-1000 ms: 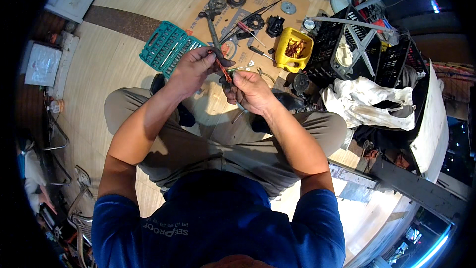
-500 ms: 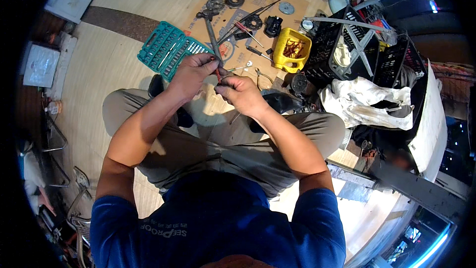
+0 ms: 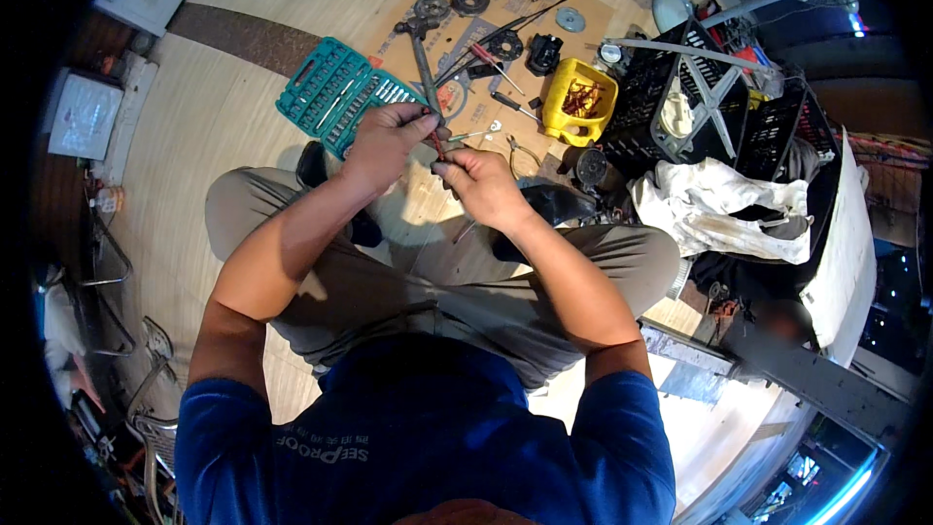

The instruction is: The person manipulates the copper wiring of a disassembled fan motor by hand and with pliers, then twists the ends of two wires together.

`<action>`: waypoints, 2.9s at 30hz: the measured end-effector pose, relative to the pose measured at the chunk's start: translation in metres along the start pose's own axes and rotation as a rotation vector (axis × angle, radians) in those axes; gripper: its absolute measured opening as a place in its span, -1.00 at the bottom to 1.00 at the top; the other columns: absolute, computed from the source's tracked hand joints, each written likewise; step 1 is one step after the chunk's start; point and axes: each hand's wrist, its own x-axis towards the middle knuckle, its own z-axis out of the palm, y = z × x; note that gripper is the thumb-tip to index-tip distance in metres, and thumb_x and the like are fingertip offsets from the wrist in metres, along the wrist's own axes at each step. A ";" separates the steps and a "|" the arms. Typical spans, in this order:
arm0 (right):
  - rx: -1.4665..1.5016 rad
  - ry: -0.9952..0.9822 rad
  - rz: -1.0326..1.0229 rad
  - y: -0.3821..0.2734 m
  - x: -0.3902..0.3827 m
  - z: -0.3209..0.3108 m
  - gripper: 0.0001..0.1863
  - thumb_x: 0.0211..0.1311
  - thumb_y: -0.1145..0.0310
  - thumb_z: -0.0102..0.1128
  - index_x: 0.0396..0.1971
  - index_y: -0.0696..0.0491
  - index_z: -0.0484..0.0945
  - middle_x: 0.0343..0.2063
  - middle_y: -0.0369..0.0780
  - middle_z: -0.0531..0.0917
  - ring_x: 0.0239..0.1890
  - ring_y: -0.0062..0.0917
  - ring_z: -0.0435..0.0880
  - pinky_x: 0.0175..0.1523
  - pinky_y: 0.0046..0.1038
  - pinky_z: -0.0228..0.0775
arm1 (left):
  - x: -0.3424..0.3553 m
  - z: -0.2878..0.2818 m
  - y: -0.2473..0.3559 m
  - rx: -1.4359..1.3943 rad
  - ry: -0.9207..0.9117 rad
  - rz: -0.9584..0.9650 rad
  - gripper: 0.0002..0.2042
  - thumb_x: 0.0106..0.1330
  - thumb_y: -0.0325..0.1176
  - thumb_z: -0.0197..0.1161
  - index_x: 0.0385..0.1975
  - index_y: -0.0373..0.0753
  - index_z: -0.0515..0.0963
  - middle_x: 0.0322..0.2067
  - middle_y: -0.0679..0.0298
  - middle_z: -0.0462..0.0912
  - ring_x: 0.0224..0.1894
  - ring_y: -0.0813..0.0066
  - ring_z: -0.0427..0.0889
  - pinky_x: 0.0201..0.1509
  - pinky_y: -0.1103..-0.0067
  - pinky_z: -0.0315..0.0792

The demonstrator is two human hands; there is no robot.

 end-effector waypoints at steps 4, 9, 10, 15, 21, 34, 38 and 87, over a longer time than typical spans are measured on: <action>-0.021 -0.004 -0.016 -0.002 0.000 -0.001 -0.81 0.22 0.35 0.20 -0.34 0.19 0.61 -0.68 -0.31 0.52 -0.58 -0.70 0.38 -0.43 -0.56 0.30 | -0.001 0.002 0.000 0.009 -0.005 -0.019 -0.84 0.28 -0.44 0.18 -0.32 -0.42 0.61 -0.44 0.21 0.67 -0.39 0.57 0.59 -0.24 0.60 0.47; -0.029 -0.010 -0.023 -0.003 0.000 -0.001 -0.80 0.20 0.33 0.20 -0.38 0.19 0.61 -0.68 -0.25 0.51 -0.59 -0.67 0.39 -0.42 -0.53 0.31 | -0.004 0.002 0.002 0.185 -0.034 0.040 -0.85 0.26 -0.45 0.19 -0.32 -0.42 0.61 -0.47 0.23 0.67 -0.40 0.59 0.59 -0.26 0.60 0.47; -0.077 -0.012 -0.007 -0.005 -0.001 0.000 -0.79 0.21 0.33 0.19 -0.39 0.19 0.60 -0.68 -0.22 0.51 -0.60 -0.64 0.40 -0.42 -0.51 0.32 | -0.005 0.003 0.002 0.186 -0.033 0.038 -0.85 0.26 -0.45 0.19 -0.32 -0.42 0.61 -0.47 0.23 0.67 -0.40 0.59 0.59 -0.26 0.60 0.47; -0.136 0.002 -0.047 -0.003 -0.002 -0.001 -0.78 0.22 0.32 0.15 -0.44 0.19 0.57 -0.67 -0.13 0.49 -0.61 -0.57 0.43 -0.41 -0.45 0.33 | -0.007 0.006 0.006 0.282 -0.010 0.033 -0.83 0.26 -0.40 0.19 -0.34 -0.40 0.62 -0.48 0.24 0.67 -0.41 0.60 0.58 -0.26 0.60 0.46; 0.087 -0.125 0.031 -0.010 0.000 -0.020 -0.74 0.27 0.27 0.09 -0.47 0.17 0.55 -0.69 -0.22 0.53 -0.63 -0.52 0.48 -0.45 -0.45 0.33 | 0.003 -0.009 0.005 -0.291 -0.237 -0.076 -0.78 0.34 -0.39 0.11 -0.22 -0.44 0.55 -0.36 0.16 0.66 -0.31 0.49 0.62 -0.16 0.56 0.50; 0.426 -0.206 0.047 -0.003 0.001 -0.009 -0.73 0.34 0.28 0.06 -0.48 0.15 0.50 -0.66 -0.37 0.45 -0.59 -0.72 0.39 -0.44 -0.60 0.26 | 0.004 -0.006 -0.002 -0.442 -0.129 -0.055 -0.78 0.37 -0.42 0.06 -0.14 -0.45 0.49 -0.35 0.12 0.65 -0.34 0.45 0.62 -0.15 0.54 0.50; 0.399 -0.138 0.035 0.007 0.004 -0.002 -0.72 0.32 0.25 0.10 -0.45 0.17 0.54 -0.67 -0.34 0.45 -0.57 -0.70 0.41 -0.43 -0.56 0.30 | 0.005 -0.007 -0.004 -0.321 -0.119 -0.044 -0.81 0.34 -0.41 0.11 -0.21 -0.43 0.54 -0.37 0.15 0.66 -0.36 0.50 0.60 -0.20 0.58 0.48; -0.663 -0.047 0.226 0.223 0.040 -0.010 -0.65 0.12 0.12 0.23 -0.27 0.12 0.61 -0.30 0.03 0.64 -0.25 -0.24 0.66 -0.18 -0.27 0.48 | 0.013 -0.031 -0.052 0.579 -0.057 0.119 -0.59 0.23 -0.16 0.18 -0.13 -0.43 0.50 -0.22 -0.09 0.61 -0.17 0.04 0.60 -0.04 0.34 0.42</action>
